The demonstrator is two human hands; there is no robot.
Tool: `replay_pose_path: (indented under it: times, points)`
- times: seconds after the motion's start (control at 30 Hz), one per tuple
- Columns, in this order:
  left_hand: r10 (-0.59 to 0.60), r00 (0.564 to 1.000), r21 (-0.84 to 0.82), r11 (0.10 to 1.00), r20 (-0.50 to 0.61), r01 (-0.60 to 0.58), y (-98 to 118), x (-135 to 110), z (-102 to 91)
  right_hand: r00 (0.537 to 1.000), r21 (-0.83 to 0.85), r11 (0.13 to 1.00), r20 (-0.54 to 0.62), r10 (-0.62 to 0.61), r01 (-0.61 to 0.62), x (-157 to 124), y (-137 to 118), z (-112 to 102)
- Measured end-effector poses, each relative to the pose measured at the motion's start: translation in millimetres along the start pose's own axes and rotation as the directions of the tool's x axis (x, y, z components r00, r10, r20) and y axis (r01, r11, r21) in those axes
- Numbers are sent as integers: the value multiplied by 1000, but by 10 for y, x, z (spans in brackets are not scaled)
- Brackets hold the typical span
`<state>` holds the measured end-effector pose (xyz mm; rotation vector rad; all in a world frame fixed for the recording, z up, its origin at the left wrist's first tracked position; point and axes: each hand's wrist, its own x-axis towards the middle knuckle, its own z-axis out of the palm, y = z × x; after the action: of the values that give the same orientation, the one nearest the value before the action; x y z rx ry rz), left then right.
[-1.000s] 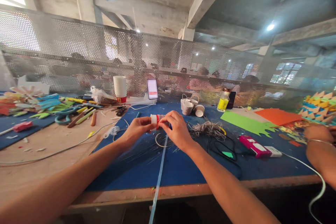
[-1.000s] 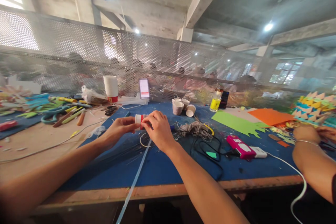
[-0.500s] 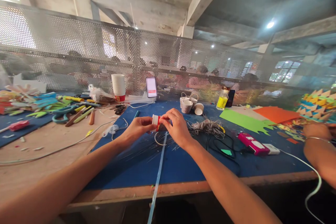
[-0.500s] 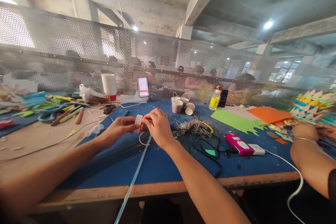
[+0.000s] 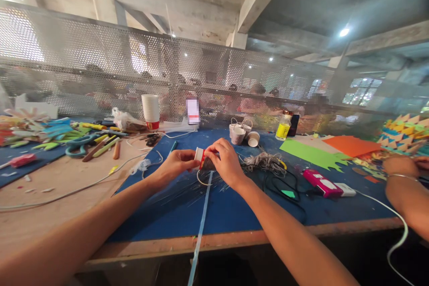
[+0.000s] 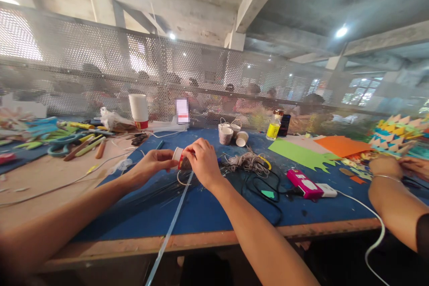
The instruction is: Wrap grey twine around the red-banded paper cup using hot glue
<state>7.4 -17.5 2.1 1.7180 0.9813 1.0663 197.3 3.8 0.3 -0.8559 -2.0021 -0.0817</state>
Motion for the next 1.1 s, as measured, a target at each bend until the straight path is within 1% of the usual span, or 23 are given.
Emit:
replay_pose_path:
  times: [0.23, 0.67, 1.1]
  points:
    - [12, 1000, 5, 1000, 19, -12, -34, -2, -10, 1000, -12, 1000, 9, 7, -7, 0, 4, 4]
    - [6, 1000, 34, 999, 14, -7, -6, -3, -7, 1000, -37, 999, 18, 14, -14, 1, -17, -14]
    - [11, 999, 51, 999, 36, -13, 0, -11, -14, 1000, -77, 997, 28, 5, -2, 3, -33, -23]
